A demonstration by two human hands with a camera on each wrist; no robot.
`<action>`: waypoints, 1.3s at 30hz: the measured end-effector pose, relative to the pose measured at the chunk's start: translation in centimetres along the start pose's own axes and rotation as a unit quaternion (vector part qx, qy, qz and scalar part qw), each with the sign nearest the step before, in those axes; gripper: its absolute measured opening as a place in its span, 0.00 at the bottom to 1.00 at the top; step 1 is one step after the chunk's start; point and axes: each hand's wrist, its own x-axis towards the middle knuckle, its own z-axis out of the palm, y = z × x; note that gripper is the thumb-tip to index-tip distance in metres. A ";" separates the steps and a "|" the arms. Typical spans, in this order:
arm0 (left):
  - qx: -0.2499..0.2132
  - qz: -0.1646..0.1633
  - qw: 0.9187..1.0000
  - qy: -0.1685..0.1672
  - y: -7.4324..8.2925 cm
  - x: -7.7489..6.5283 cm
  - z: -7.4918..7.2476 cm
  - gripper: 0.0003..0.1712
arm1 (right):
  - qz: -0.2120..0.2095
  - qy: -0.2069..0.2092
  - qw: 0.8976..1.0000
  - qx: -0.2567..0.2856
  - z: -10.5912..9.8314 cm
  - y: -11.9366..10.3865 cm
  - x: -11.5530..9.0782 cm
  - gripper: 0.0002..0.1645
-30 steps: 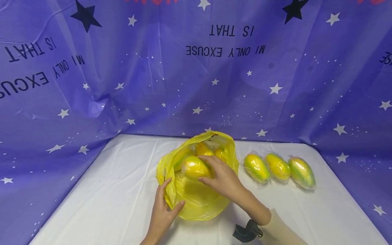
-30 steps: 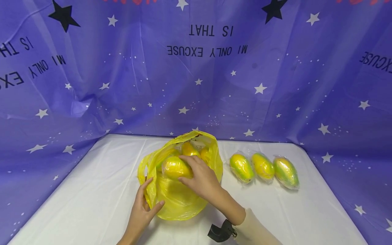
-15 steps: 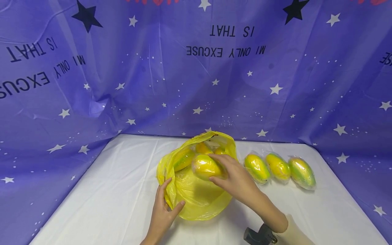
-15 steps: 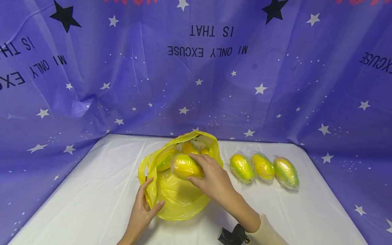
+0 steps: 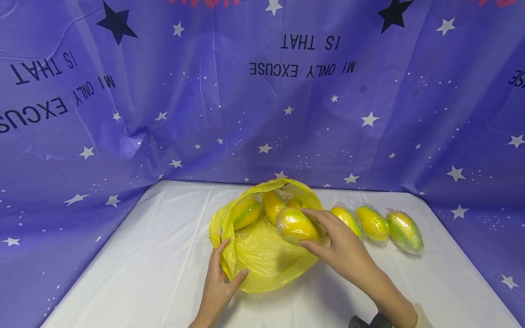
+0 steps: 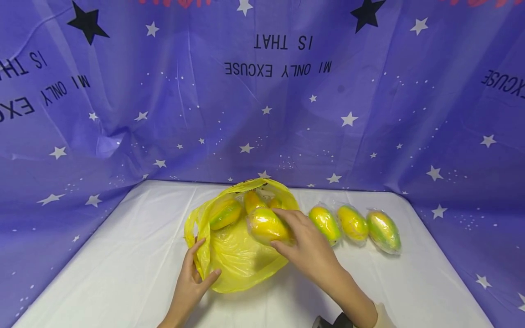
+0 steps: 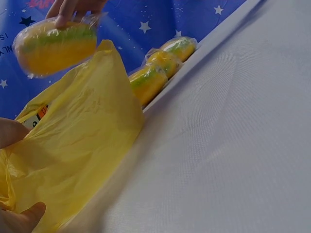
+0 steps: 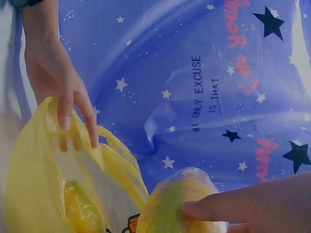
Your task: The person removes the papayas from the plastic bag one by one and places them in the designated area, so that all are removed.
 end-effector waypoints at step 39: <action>-0.005 -0.001 1.000 -0.008 -0.1 0.0 -0.1 0.48 | 0.059 0.022 0.997 -0.041 -2.9 4.3 -4.6 0.38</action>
